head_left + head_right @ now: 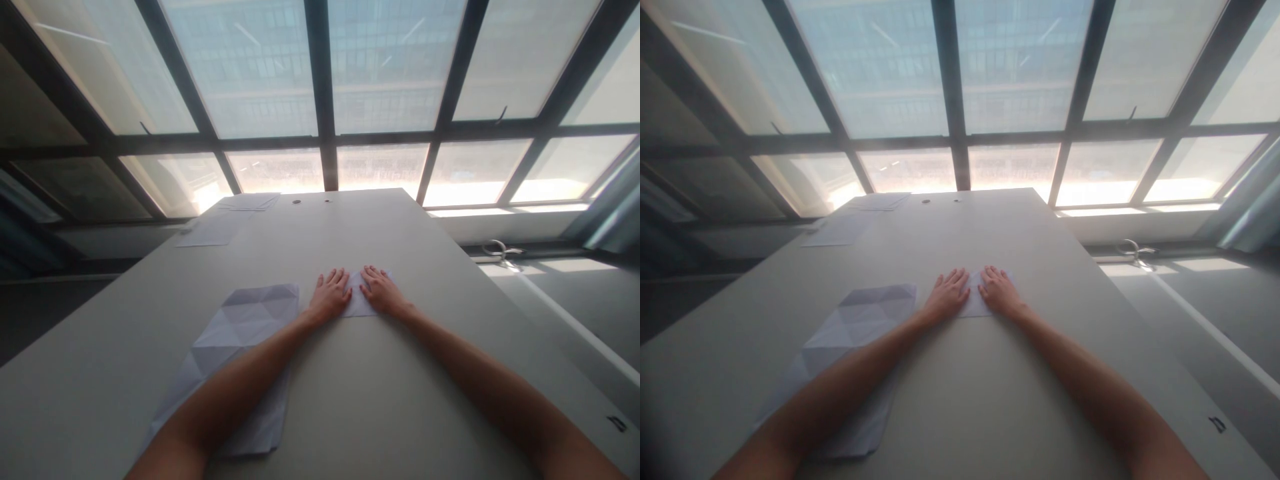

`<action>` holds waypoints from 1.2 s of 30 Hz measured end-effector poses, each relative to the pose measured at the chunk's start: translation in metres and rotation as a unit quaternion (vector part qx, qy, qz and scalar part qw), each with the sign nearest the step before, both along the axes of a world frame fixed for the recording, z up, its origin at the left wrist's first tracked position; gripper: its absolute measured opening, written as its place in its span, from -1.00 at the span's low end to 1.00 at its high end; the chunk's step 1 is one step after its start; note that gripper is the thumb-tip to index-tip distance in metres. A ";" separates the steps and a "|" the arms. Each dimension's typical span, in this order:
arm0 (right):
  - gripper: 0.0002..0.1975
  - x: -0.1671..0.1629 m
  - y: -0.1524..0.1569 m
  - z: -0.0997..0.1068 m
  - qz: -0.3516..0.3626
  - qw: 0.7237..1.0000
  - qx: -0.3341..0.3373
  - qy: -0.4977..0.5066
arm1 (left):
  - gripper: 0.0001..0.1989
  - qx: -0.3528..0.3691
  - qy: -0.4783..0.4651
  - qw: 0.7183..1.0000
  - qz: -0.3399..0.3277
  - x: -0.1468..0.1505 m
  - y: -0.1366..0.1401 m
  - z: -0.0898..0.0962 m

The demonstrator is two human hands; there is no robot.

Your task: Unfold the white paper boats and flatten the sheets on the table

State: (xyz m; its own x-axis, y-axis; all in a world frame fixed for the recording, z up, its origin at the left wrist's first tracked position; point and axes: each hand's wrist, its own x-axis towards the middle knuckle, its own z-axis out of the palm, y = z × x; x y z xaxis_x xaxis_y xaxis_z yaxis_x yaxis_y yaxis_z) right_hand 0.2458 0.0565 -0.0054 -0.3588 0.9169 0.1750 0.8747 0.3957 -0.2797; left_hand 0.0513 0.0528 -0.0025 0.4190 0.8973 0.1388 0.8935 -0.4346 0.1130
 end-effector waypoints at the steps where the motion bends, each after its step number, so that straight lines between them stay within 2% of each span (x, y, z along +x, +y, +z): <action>1: -0.46 0.000 0.000 0.000 0.002 1.000 -0.001 0.000 | -0.45 0.000 0.000 1.000 0.001 0.000 0.000 0.000; 3: -0.45 0.000 0.000 0.000 0.003 1.000 -0.003 0.000 | -0.46 0.005 0.002 1.000 -0.009 -0.001 0.000 0.001; 7: -0.44 -0.005 -0.004 -0.002 0.017 1.000 -0.006 -0.003 | -0.46 -0.006 0.003 0.993 -0.117 -0.002 0.001 0.001; 9: -0.43 -0.008 -0.007 -0.003 0.031 0.999 -0.007 -0.005 | -0.45 -0.027 -0.006 0.989 -0.148 -0.001 0.001 0.000; 15: -0.41 -0.010 -0.010 -0.004 0.025 0.999 -0.010 -0.024 | -0.34 -0.041 -0.016 0.990 -0.137 0.001 0.000 -0.001; 22: -0.37 -0.003 -0.003 -0.005 -0.057 0.996 -0.051 -0.048 | -0.32 -0.053 0.009 0.990 -0.133 0.001 0.000 0.002; 28: -0.38 0.017 0.013 -0.006 -0.109 0.990 -0.067 -0.062 | -0.34 -0.060 0.020 0.988 -0.140 0.001 0.000 0.005; 32: -0.40 0.031 0.020 -0.008 -0.160 0.984 -0.051 -0.062 | -0.35 -0.057 0.019 0.988 -0.144 0.000 0.000 0.005; 36: -0.42 0.038 0.020 -0.005 -0.210 0.977 0.010 -0.043 | -0.36 -0.053 0.012 0.988 -0.147 -0.001 -0.001 0.004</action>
